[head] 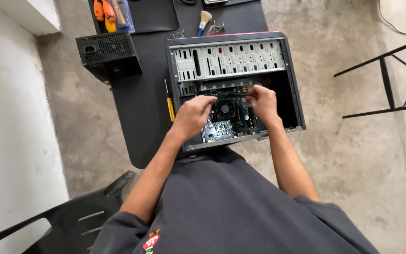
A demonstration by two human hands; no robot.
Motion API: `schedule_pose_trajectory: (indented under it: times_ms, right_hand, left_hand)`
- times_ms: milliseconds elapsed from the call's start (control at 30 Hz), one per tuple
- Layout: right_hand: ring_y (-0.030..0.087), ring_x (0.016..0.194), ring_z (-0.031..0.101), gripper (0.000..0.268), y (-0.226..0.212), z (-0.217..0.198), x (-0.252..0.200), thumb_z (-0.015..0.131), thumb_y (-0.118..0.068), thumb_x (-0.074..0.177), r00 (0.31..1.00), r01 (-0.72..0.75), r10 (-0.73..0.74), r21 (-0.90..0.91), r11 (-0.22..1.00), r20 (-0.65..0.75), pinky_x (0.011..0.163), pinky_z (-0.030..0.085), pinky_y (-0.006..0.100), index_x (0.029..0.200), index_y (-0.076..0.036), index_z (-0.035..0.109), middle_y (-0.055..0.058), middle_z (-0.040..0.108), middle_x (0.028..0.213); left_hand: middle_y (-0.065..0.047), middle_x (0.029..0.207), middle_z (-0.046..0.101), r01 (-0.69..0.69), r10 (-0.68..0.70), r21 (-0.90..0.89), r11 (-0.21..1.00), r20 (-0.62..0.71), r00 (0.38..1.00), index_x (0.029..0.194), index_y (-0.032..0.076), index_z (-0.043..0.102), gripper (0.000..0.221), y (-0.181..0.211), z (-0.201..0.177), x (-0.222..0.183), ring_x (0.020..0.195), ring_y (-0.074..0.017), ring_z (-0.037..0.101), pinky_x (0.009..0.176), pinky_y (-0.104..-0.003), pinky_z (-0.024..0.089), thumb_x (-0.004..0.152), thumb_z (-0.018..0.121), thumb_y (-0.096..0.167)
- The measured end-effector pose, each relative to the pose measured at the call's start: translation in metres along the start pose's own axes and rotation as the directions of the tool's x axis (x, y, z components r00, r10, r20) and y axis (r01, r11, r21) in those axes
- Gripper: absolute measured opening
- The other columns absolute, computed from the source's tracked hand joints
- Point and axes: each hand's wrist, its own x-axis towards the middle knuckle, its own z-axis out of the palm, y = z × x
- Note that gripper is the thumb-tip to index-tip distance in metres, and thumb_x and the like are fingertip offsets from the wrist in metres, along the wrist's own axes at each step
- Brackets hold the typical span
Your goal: Reinstalling a power supply unit into a desktop computer case and securing it with screws using a screwdriver.
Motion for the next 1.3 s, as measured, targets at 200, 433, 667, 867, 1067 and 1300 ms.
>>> schedule_pose_trajectory:
  times_ms: [200, 433, 667, 867, 1067, 1300]
  right_hand:
    - [0.034, 0.086, 0.074, 0.012, 0.027, 0.049, 0.037, 0.083, -0.025, 0.082, 0.991, -0.051, 0.064, -0.101, 0.994, 0.122, 0.078, 0.059, 0.049, 0.092, -0.027, 0.076, 0.002, 0.074, 0.080]
    - [0.029, 0.092, 0.074, 0.013, 0.029, 0.057, 0.057, 0.082, -0.024, 0.081, 0.970, -0.047, 0.050, -0.018, 0.999, 0.239, 0.078, 0.059, 0.046, 0.091, -0.029, 0.076, 0.000, 0.076, 0.082]
    - [0.038, 0.090, 0.074, 0.010, 0.039, 0.070, 0.052, 0.081, -0.020, 0.086, 0.957, -0.035, 0.028, 0.021, 0.999, 0.287, 0.076, 0.058, 0.051, 0.096, -0.020, 0.078, 0.010, 0.077, 0.084]
    - [0.038, 0.088, 0.074, 0.009, 0.049, 0.079, 0.056, 0.082, -0.020, 0.086, 0.956, -0.035, 0.009, 0.087, 0.996, 0.292, 0.075, 0.058, 0.051, 0.093, -0.020, 0.077, 0.010, 0.076, 0.081]
    - [0.039, 0.084, 0.074, 0.010, 0.048, 0.076, 0.056, 0.084, -0.018, 0.084, 0.960, -0.027, -0.001, 0.097, 0.995, 0.280, 0.073, 0.057, 0.049, 0.091, -0.019, 0.078, 0.011, 0.074, 0.078]
    - [0.041, 0.085, 0.073, 0.011, 0.061, 0.094, 0.060, 0.087, -0.018, 0.081, 0.953, -0.034, 0.004, 0.096, 0.995, 0.302, 0.071, 0.058, 0.051, 0.089, -0.018, 0.080, 0.015, 0.075, 0.078]
  left_hand:
    - [-0.030, 0.146, 0.047, 0.180, -0.443, 0.577, 0.797, 0.356, 0.823, 0.153, -0.010, 0.029, 0.081, -0.056, 0.062, 0.022, 0.127, -0.0489, 0.057, 0.097, -0.061, 0.054, 0.089, 0.069, 0.019]
    - [-0.018, 0.089, 0.077, 0.403, -0.583, 0.524, 0.751, 0.240, 0.776, 0.103, 0.008, 0.080, 0.025, -0.139, 0.087, 0.042, 0.089, -0.0429, 0.077, 0.069, -0.055, 0.060, 0.085, 0.062, 0.007]
    - [-0.025, 0.115, 0.074, 0.641, -0.669, 0.195, 0.742, 0.272, 0.692, 0.121, 0.007, 0.075, 0.038, -0.102, 0.054, 0.051, 0.113, -0.0467, 0.069, 0.096, -0.055, 0.055, 0.093, 0.049, 0.005]
    - [-0.025, 0.112, 0.074, 0.688, -0.693, 0.130, 0.714, 0.270, 0.668, 0.124, 0.007, 0.075, 0.039, -0.116, 0.058, 0.053, 0.110, -0.0481, 0.069, 0.094, -0.057, 0.055, 0.094, 0.050, 0.002]
    - [-0.020, 0.106, 0.075, 0.668, -0.687, 0.175, 0.723, 0.277, 0.672, 0.116, 0.013, 0.078, 0.036, -0.178, 0.089, 0.058, 0.105, -0.0448, 0.070, 0.091, -0.054, 0.056, 0.094, 0.051, 0.005]
    - [-0.014, 0.064, 0.066, 0.616, -0.650, 0.211, 0.759, 0.189, 0.736, 0.071, 0.010, 0.078, 0.035, -0.124, 0.075, 0.042, 0.059, -0.0292, 0.066, 0.061, -0.038, 0.053, 0.085, 0.047, 0.000]
